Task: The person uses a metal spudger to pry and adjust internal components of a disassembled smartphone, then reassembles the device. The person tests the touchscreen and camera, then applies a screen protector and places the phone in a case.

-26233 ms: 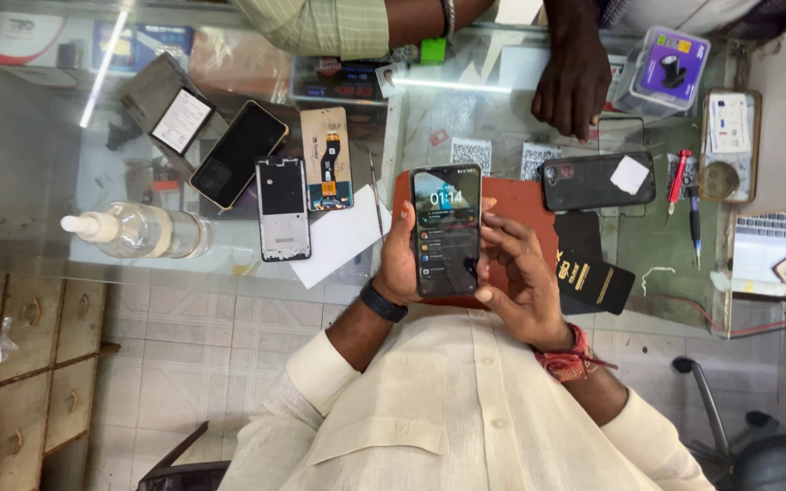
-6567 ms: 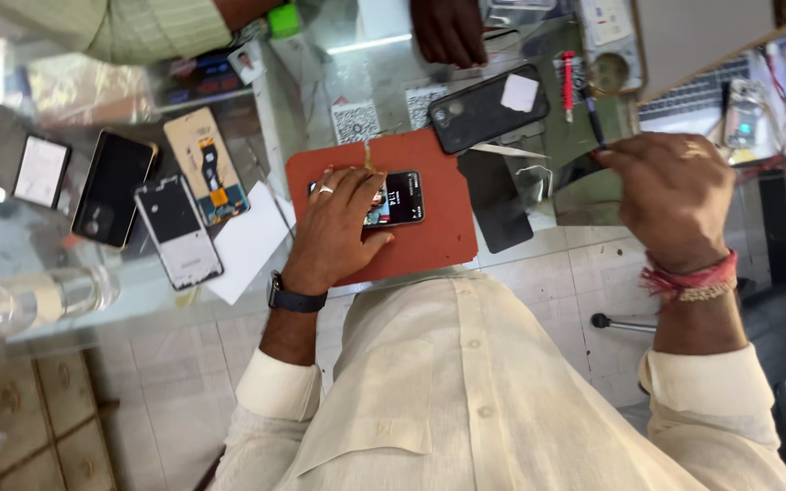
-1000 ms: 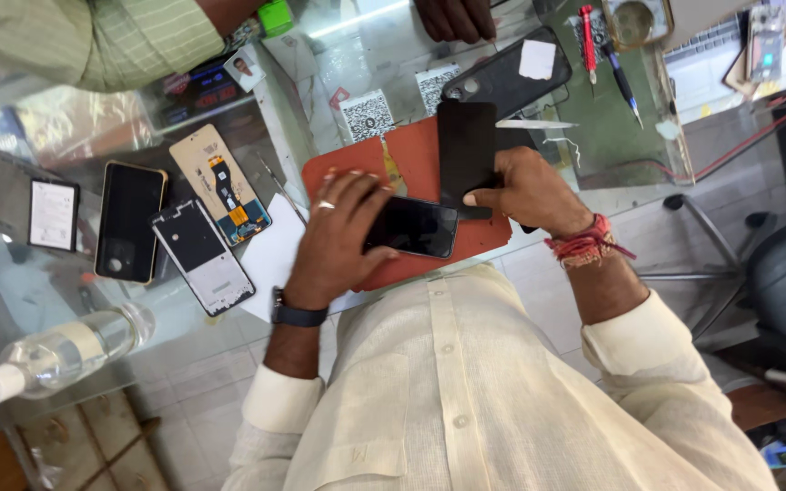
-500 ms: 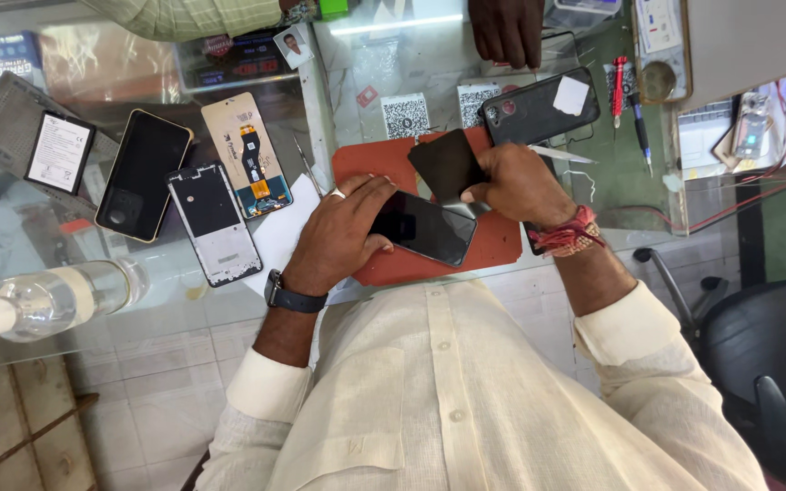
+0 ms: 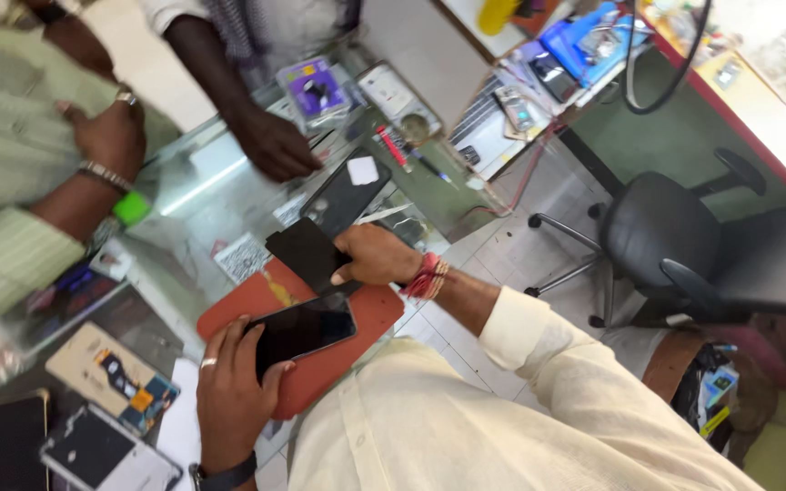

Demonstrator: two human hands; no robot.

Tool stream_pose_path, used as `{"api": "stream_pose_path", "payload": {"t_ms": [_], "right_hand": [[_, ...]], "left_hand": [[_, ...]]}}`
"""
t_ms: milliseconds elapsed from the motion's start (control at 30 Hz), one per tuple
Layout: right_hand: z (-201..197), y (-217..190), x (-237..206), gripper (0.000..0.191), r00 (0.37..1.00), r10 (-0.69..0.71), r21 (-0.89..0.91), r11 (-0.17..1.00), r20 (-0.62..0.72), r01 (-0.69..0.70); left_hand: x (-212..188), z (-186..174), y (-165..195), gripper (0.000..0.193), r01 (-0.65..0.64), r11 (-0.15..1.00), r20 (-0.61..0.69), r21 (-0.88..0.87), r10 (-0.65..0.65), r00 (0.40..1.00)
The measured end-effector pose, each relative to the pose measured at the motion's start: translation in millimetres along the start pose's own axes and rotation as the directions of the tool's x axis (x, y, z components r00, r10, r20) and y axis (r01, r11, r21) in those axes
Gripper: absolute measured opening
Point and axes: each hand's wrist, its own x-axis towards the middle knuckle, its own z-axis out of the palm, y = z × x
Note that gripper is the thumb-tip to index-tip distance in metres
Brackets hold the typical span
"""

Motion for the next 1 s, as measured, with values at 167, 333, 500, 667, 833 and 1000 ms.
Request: {"api": "stream_pose_path", "payload": {"t_ms": [167, 333, 500, 667, 833, 1000], "right_hand": [[12, 2, -4, 0.036, 0.98, 0.185, 0.087, 0.98, -0.075, -0.179], [23, 18, -21, 0.046, 0.968, 0.083, 0.007, 0.996, -0.236, -0.084], [43, 18, -33, 0.057, 0.941, 0.296, 0.052, 0.955, -0.166, -0.291], [35, -5, -37, 0.045, 0.902, 0.42, 0.305, 0.876, -0.102, -0.373], [30, -34, -52, 0.022, 0.951, 0.138, 0.466, 0.885, -0.278, 0.008], [45, -45, -61, 0.03, 0.86, 0.489, 0.499, 0.787, -0.146, -0.363]], "left_hand": [[2, 6, 1, 0.063, 0.025, 0.997, -0.03, 0.076, -0.023, 0.999], [10, 4, 5, 0.063, 0.018, 0.999, -0.027, 0.03, -0.018, 0.999], [-5, 3, -7, 0.064, 0.021, 1.0, -0.031, -0.015, -0.022, 0.999], [-15, 2, -16, 0.067, 0.039, 0.999, -0.008, -0.005, -0.039, 0.999], [-12, -2, -14, 0.068, 0.07, 0.997, 0.003, -0.032, -0.07, 0.998], [-17, -1, -16, 0.069, 0.067, 0.997, 0.003, -0.022, -0.067, 0.998]]}}
